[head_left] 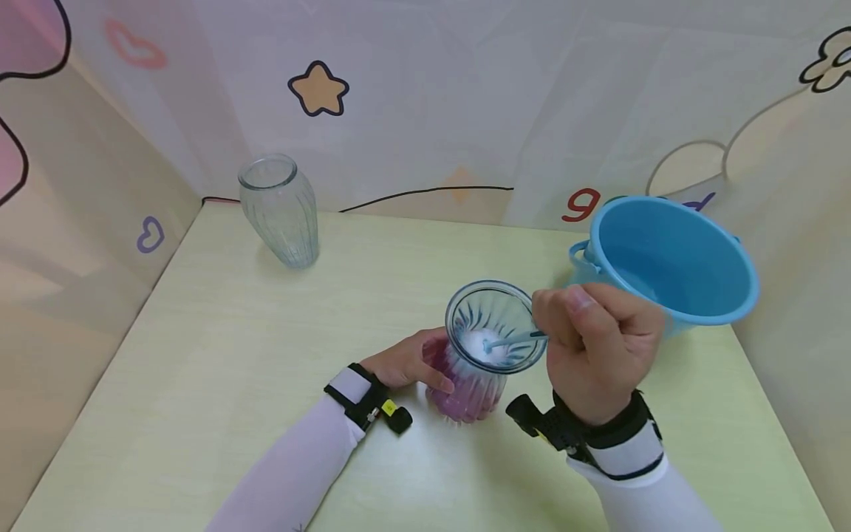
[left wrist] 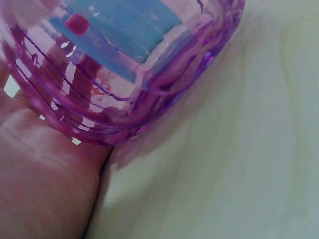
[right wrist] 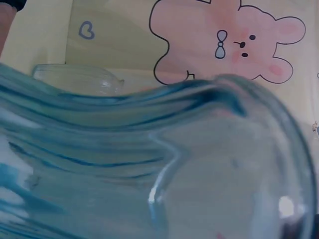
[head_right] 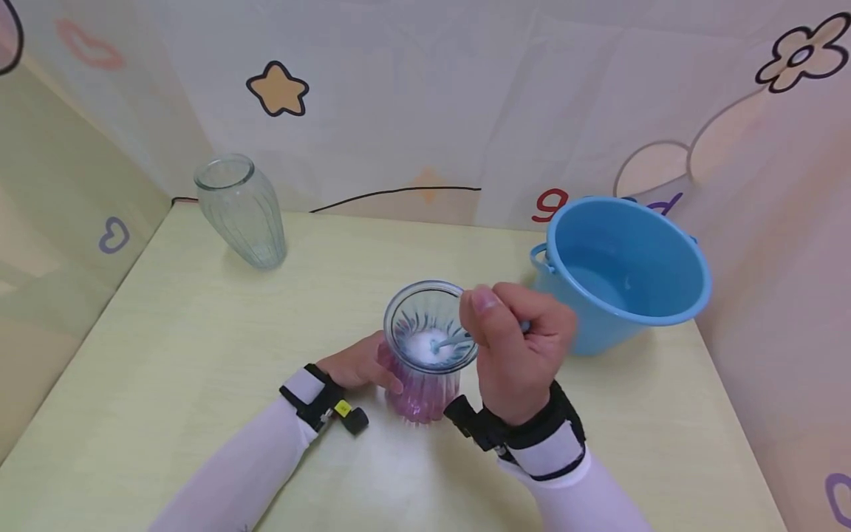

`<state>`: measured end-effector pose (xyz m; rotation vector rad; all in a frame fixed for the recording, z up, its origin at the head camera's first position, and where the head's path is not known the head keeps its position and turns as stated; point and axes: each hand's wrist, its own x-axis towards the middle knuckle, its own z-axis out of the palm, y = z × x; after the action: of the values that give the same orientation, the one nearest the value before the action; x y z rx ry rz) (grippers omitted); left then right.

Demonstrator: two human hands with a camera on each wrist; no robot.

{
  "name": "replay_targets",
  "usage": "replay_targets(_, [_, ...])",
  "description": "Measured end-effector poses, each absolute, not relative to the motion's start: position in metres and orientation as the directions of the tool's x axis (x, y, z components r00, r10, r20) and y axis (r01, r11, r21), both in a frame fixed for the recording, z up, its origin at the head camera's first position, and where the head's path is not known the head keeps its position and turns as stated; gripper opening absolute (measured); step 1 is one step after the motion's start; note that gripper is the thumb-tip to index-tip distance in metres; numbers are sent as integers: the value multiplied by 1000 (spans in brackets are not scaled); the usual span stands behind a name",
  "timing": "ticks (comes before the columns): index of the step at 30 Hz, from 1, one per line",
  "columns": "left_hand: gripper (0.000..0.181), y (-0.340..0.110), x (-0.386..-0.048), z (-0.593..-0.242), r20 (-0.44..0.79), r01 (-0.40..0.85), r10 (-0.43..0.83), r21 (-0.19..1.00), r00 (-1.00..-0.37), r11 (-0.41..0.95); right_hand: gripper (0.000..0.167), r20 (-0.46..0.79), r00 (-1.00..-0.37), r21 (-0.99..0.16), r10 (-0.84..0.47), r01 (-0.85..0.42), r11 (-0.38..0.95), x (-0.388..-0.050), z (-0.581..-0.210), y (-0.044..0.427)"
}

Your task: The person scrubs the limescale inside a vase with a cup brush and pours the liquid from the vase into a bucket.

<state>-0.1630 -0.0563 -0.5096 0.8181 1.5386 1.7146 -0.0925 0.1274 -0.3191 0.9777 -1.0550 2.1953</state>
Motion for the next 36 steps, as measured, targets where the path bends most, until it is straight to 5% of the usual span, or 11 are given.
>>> replay_targets(8, [104,-57,-165,-509,22,-57,827,996,-561,-65,48,772,-632,-508,71,-681,-527,-102,-335,128])
replay_targets(16, [81,-58,-165,-508,20,-43,829,998,-559,-53,45,741,-671,-612,18,-687,-392,-99,-333,127])
replay_targets(30, [72,-59,-163,-504,-14,-36,824,999,-567,-7,45,492,-834,-840,-251,-530,117,-96,-314,126])
replay_targets(36, [74,-59,-164,-504,-16,-28,826,1000,-564,-1,46,400,-859,-868,-320,-467,169,-96,-309,125])
